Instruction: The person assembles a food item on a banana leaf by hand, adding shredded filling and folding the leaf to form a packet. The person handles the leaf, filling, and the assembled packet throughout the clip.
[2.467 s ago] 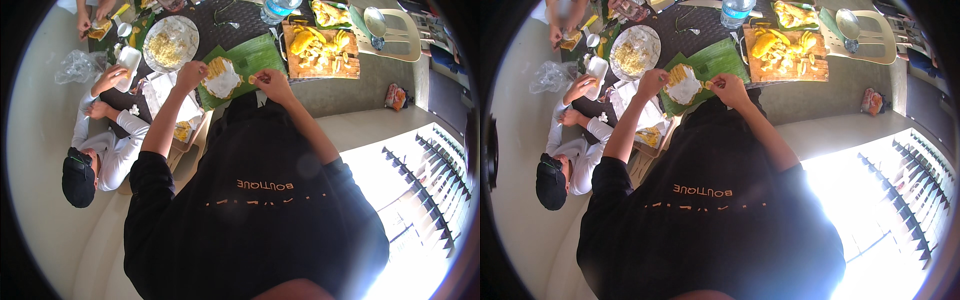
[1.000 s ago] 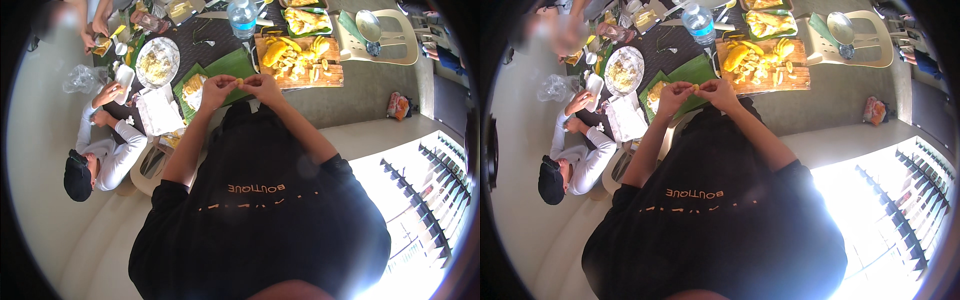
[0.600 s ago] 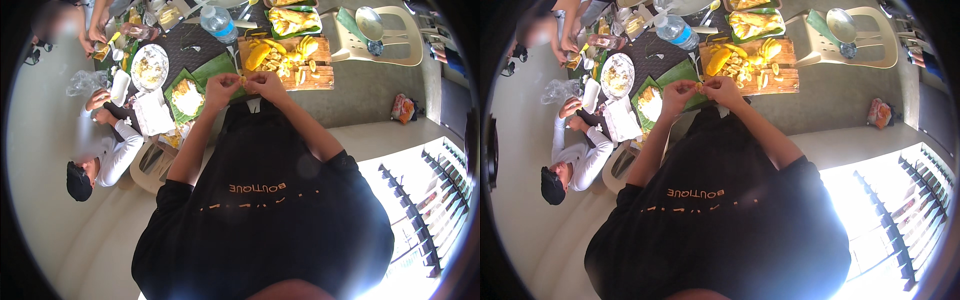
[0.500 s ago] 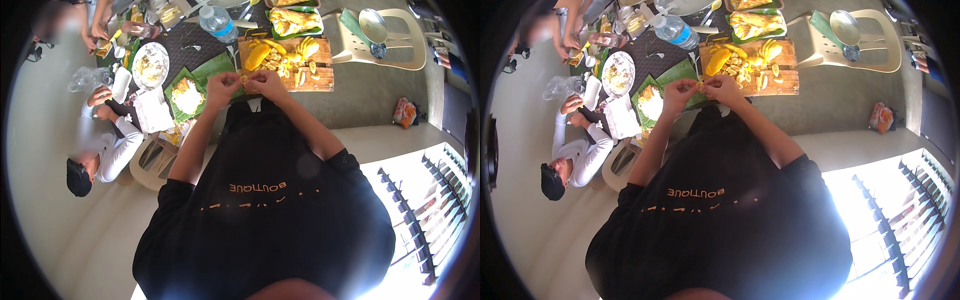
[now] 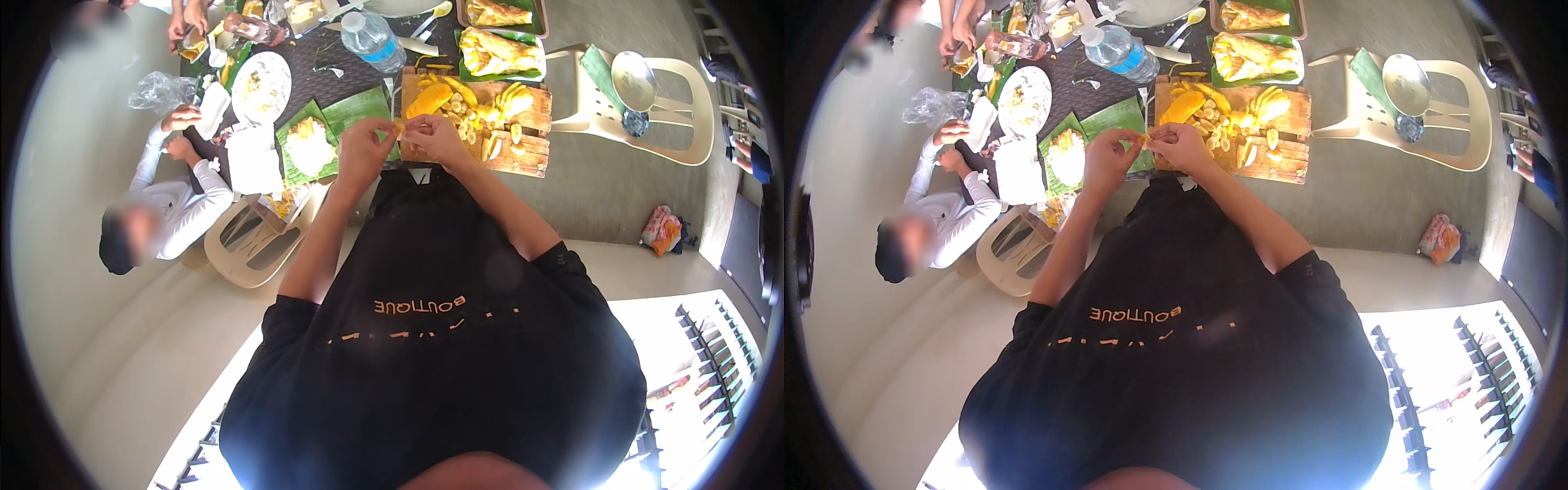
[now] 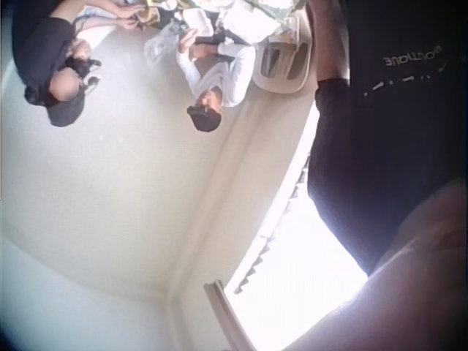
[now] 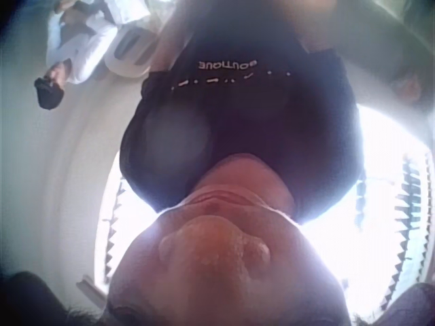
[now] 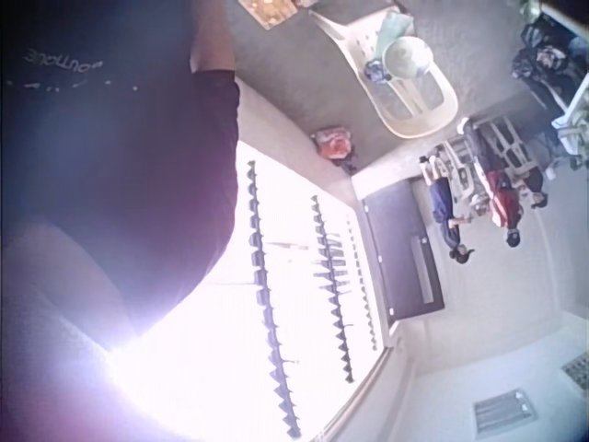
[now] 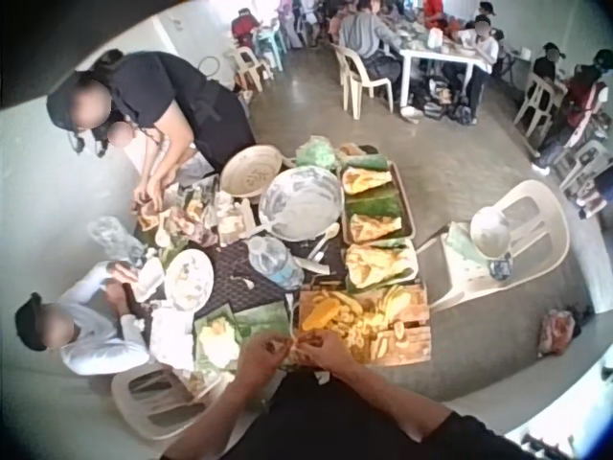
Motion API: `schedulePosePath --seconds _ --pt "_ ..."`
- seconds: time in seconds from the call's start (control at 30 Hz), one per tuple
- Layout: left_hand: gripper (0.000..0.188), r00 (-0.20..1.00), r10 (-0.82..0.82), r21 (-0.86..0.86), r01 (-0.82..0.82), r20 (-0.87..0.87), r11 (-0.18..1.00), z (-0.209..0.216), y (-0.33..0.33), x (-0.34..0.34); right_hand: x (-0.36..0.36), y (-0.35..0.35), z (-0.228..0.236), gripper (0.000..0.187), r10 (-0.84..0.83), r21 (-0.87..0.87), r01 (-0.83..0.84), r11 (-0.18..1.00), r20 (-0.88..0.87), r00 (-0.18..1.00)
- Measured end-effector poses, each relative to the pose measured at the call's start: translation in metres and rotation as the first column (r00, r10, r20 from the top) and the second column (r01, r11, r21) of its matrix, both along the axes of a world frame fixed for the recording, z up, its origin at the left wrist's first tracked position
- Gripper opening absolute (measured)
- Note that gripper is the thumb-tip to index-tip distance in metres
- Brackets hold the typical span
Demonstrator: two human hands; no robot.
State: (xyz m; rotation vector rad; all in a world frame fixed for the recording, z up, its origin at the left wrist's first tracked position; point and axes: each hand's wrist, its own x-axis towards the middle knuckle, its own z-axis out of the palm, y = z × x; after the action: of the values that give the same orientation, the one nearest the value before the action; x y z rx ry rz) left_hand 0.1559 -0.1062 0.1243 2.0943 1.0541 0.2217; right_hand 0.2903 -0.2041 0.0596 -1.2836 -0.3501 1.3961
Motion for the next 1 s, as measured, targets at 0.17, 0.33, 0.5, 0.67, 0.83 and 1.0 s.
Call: schedulePosePath --seconds 0.17,0.33,0.5,0.67,0.83,1.0 --pt "0.022 0.998 0.011 -0.103 -0.017 -0.059 0.995 0.007 0.005 0.006 0.005 0.006 -0.004 0.026 0.046 0.053 -0.046 0.998 -0.009 0.999" --pt "0.022 0.999 0.031 -0.177 -0.038 -0.042 0.983 0.005 0.015 -0.001 0.0 0.015 -0.005 0.025 0.074 0.051 -0.073 0.996 -0.006 0.997" --pt "0.019 0.991 0.133 -0.319 -0.128 -0.005 0.939 0.002 0.027 -0.026 -0.017 0.028 -0.005 0.025 0.094 -0.038 -0.097 0.995 -0.056 0.994" --pt "0.017 0.939 0.305 -0.436 -0.212 0.155 0.875 -0.011 0.06 -0.079 -0.049 0.05 -0.006 0.024 0.118 -0.045 -0.121 0.992 -0.067 0.991" --pt "0.019 0.94 0.335 -0.35 -0.294 0.063 0.89 -0.052 0.139 -0.169 -0.084 0.071 -0.008 0.025 0.083 -0.091 -0.09 0.992 -0.075 0.994" --pt "0.02 0.993 0.074 -0.29 -0.099 -0.097 0.952 -0.101 0.199 -0.204 -0.124 0.078 -0.004 0.025 -0.03 -0.138 0.022 0.99 -0.055 0.998"
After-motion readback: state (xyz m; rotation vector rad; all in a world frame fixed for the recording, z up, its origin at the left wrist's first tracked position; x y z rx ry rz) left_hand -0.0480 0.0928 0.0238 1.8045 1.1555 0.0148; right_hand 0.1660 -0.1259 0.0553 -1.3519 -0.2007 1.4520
